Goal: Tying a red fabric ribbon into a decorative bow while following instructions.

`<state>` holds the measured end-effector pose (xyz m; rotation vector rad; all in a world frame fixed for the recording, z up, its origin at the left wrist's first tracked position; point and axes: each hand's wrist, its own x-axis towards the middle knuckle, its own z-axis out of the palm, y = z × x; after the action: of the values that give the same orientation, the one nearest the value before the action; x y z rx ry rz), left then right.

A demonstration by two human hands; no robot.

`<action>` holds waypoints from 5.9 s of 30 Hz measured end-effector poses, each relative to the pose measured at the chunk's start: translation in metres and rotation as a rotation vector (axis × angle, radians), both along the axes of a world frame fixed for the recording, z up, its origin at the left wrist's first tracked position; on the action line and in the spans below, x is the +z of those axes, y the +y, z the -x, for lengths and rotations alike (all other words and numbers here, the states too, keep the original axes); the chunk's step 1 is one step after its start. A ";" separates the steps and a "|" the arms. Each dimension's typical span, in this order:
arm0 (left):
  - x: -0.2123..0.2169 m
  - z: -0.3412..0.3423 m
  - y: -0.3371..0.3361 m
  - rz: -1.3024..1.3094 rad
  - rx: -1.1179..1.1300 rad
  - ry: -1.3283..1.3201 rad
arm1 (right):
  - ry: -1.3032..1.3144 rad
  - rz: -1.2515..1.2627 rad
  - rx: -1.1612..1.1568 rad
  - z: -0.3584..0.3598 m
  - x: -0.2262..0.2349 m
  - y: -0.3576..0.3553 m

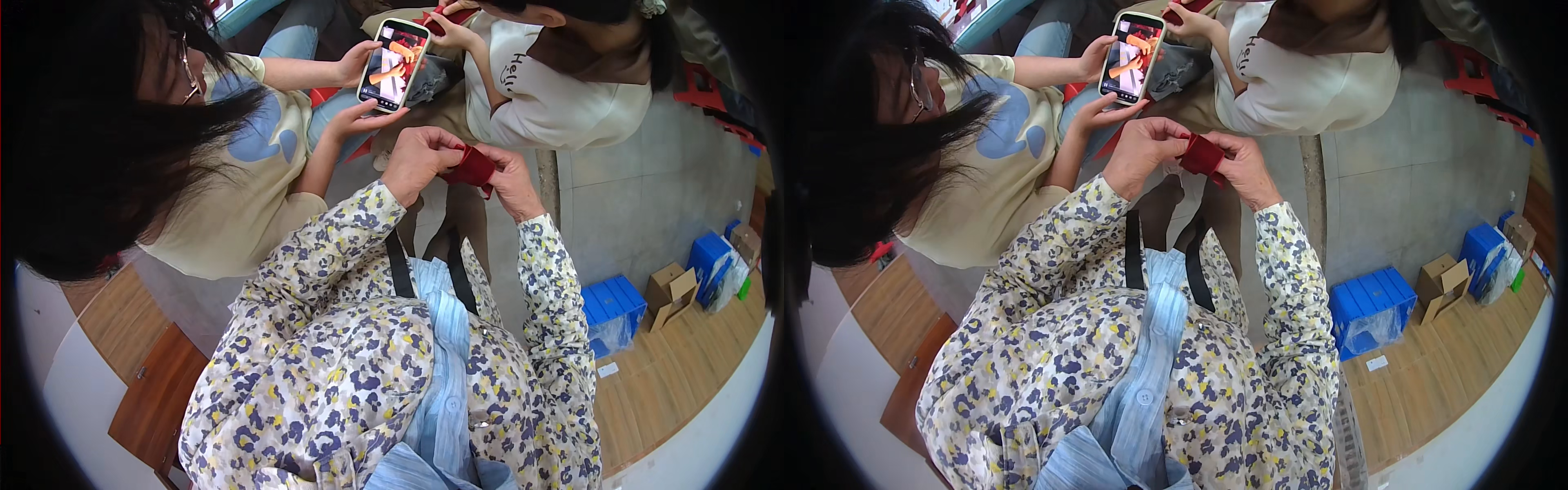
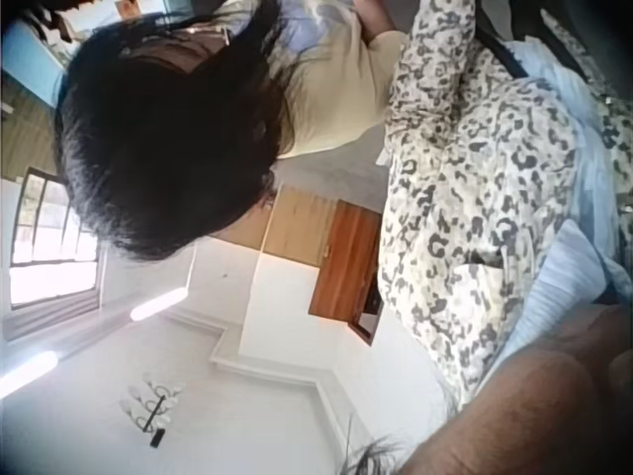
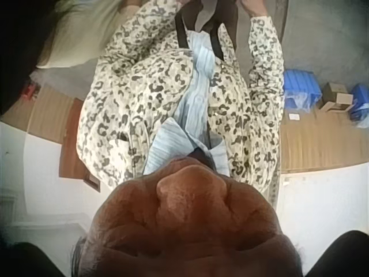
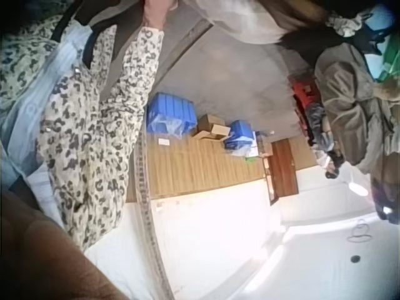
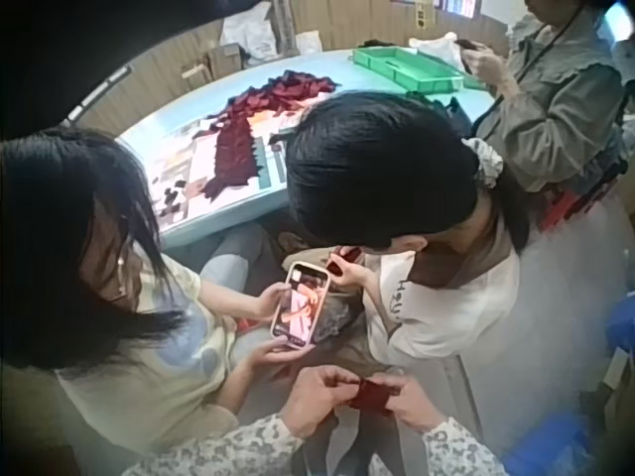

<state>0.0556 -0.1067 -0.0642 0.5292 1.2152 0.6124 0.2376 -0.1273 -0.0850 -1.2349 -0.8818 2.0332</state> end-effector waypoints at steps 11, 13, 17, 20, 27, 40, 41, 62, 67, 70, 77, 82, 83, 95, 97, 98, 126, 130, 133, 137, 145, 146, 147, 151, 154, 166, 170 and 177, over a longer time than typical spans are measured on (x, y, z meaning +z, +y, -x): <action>0.002 0.025 0.003 -0.060 -0.049 0.006 | -0.049 -0.005 -0.020 0.026 0.000 -0.001; 0.004 0.030 0.002 -0.120 -0.099 0.053 | -0.052 -0.003 -0.013 0.030 0.002 -0.001; 0.009 0.038 0.000 -0.171 -0.143 0.097 | -0.041 0.056 0.012 0.034 0.010 -0.003; 0.012 0.045 -0.001 -0.251 -0.182 0.135 | -0.057 0.049 0.004 0.044 0.021 -0.002; 0.022 0.057 -0.001 -0.263 -0.284 0.145 | -0.082 0.045 -0.036 0.056 0.025 -0.006; 0.032 0.067 -0.008 -0.173 -0.274 0.099 | -0.069 0.051 -0.040 0.063 0.032 -0.011; 0.031 0.067 -0.008 -0.173 -0.275 0.099 | -0.057 0.055 -0.047 0.063 0.031 -0.011; 0.024 0.070 -0.018 -0.326 -0.309 0.143 | 0.049 0.092 -0.096 0.067 0.026 -0.014; 0.020 0.072 -0.019 -0.309 -0.308 0.132 | 0.051 0.103 -0.076 0.066 0.024 -0.013; 0.019 0.071 -0.019 -0.295 -0.313 0.133 | 0.049 0.100 -0.082 0.065 0.019 -0.015; 0.024 0.070 -0.018 -0.358 -0.323 0.190 | 0.076 0.119 -0.082 0.065 0.021 -0.011; 0.025 0.069 -0.019 -0.445 -0.335 0.224 | 0.103 0.130 -0.084 0.065 0.022 -0.010; 0.025 0.068 -0.019 -0.445 -0.335 0.224 | 0.103 0.137 -0.084 0.065 0.023 -0.010; 0.015 0.068 -0.016 -0.341 -0.170 0.052 | 0.169 0.127 -0.175 0.068 0.021 -0.007; 0.013 0.069 -0.016 -0.220 -0.131 -0.056 | 0.168 0.133 -0.199 0.069 0.023 -0.005; 0.012 0.070 -0.017 -0.221 -0.130 -0.056 | 0.185 0.125 -0.207 0.069 0.025 -0.004; 0.005 -0.005 -0.026 -0.349 -0.210 0.067 | 0.241 0.106 -0.280 -0.010 -0.001 0.008; 0.020 -0.017 -0.022 -0.542 -0.332 0.296 | 0.222 0.117 -0.291 -0.021 -0.002 0.005; 0.017 -0.020 -0.020 -0.821 -0.434 0.356 | 0.189 0.161 -0.280 -0.032 -0.007 0.004; 0.020 -0.033 -0.015 -0.886 -0.457 0.353 | 0.155 0.181 -0.188 -0.045 -0.013 0.005; 0.018 -0.047 -0.006 -1.042 -0.221 0.208 | 0.140 0.193 -0.077 -0.048 0.002 0.009; 0.017 -0.049 -0.007 -1.043 -0.224 0.205 | 0.145 0.179 -0.093 -0.048 0.000 0.008; 0.019 -0.052 -0.006 -1.018 -0.193 0.199 | 0.150 0.166 -0.106 -0.049 -0.001 0.008; 0.018 -0.060 -0.007 -1.011 -0.112 0.153 | 0.075 0.190 0.029 -0.061 0.006 0.012; 0.009 -0.066 -0.010 -0.962 0.001 0.060 | 0.087 0.188 0.040 -0.061 0.010 0.013; 0.014 -0.074 0.001 -0.724 0.109 0.185 | 0.149 0.174 0.024 -0.063 -0.004 0.016; 0.013 -0.074 0.006 -0.720 0.159 0.185 | 0.205 0.205 0.007 -0.065 -0.006 0.018; 0.012 -0.074 0.007 -0.687 0.184 0.110 | 0.182 0.244 0.049 -0.062 -0.008 0.019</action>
<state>0.1294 -0.0997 -0.0520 1.0412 1.1480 1.1835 0.2994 -0.1078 -0.0928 -1.1388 -0.5970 2.3038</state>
